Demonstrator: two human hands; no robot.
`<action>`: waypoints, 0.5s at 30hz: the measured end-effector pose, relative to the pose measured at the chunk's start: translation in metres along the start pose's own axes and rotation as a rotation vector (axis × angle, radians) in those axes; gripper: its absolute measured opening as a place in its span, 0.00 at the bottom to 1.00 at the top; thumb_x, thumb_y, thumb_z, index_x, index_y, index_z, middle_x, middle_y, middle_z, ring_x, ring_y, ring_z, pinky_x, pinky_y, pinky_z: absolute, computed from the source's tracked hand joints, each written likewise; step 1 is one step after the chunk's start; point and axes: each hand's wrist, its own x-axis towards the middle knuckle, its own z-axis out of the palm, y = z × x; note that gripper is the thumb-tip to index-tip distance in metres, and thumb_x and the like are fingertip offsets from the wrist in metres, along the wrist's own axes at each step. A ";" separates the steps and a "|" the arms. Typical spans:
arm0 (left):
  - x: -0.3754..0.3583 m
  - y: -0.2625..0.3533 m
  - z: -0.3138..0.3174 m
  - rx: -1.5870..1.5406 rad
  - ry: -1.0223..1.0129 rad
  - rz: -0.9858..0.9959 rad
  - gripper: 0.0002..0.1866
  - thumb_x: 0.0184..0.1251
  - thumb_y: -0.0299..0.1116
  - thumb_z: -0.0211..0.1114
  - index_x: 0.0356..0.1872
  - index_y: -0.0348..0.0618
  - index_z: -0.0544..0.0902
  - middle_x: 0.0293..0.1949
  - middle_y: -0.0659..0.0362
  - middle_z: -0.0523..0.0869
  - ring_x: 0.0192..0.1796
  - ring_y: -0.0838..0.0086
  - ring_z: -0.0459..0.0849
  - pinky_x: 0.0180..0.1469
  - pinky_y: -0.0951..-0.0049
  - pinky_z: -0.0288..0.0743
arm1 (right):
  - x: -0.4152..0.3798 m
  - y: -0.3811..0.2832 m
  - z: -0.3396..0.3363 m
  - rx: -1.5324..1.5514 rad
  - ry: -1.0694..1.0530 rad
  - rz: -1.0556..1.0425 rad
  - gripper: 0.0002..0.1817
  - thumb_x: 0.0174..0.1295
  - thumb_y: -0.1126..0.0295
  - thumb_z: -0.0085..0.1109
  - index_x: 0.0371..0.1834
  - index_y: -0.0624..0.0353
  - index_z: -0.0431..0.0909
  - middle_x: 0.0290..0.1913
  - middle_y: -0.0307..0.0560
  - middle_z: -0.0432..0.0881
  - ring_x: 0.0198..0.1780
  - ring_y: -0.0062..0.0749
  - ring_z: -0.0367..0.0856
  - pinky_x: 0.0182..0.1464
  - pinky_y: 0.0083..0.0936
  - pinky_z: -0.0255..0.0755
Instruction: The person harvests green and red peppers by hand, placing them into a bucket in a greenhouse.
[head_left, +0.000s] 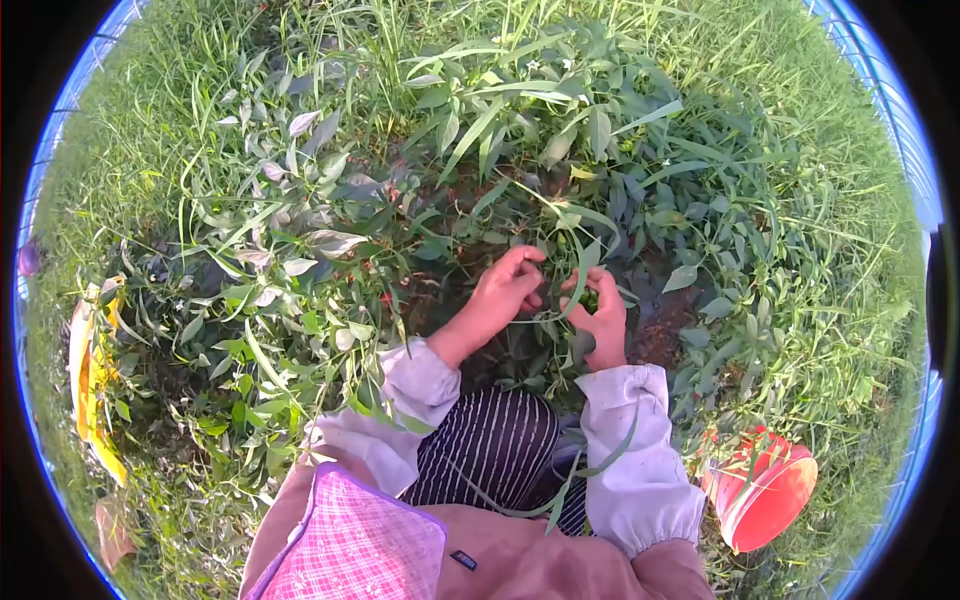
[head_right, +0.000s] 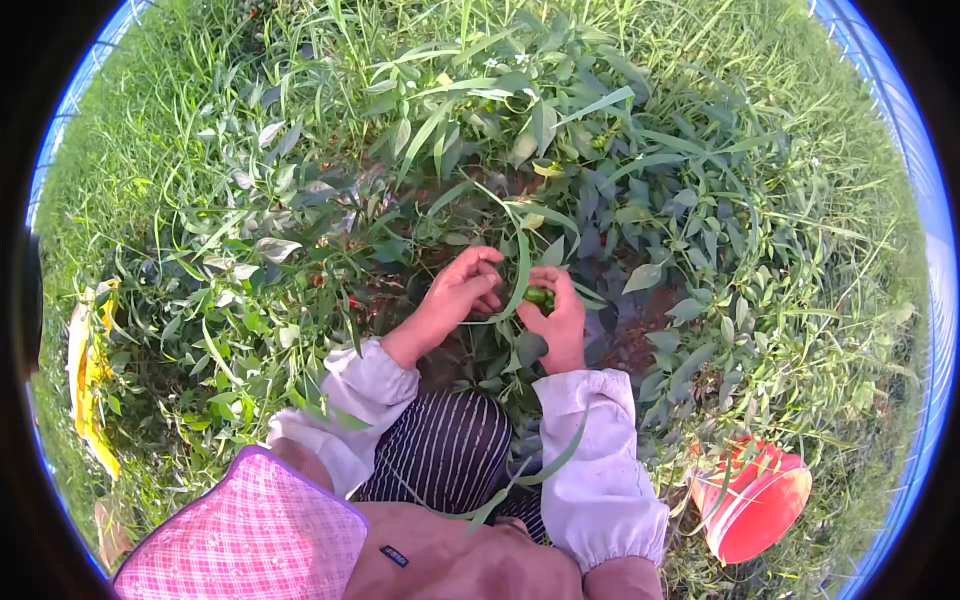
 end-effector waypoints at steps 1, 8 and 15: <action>0.007 -0.001 -0.002 0.307 -0.075 0.087 0.11 0.67 0.30 0.58 0.50 0.47 0.74 0.35 0.62 0.79 0.37 0.76 0.82 0.38 0.71 0.76 | -0.009 0.004 0.004 0.007 0.001 -0.001 0.18 0.50 0.78 0.65 0.45 0.62 0.73 0.43 0.41 0.79 0.45 0.25 0.77 0.51 0.23 0.71; 0.021 -0.036 0.006 0.985 -0.056 0.631 0.05 0.56 0.29 0.62 0.34 0.45 0.79 0.29 0.52 0.79 0.34 0.52 0.79 0.35 0.57 0.73 | -0.019 0.004 0.007 0.088 0.100 -0.005 0.13 0.56 0.78 0.61 0.43 0.60 0.71 0.39 0.41 0.76 0.38 0.22 0.74 0.42 0.21 0.70; 0.003 0.017 0.009 1.360 -0.084 0.687 0.07 0.49 0.24 0.62 0.31 0.45 0.84 0.45 0.55 0.80 0.59 0.56 0.73 0.58 0.57 0.68 | -0.080 -0.131 -0.143 0.245 0.377 -0.104 0.13 0.58 0.69 0.59 0.46 0.59 0.72 0.35 0.43 0.76 0.25 0.19 0.69 0.26 0.11 0.61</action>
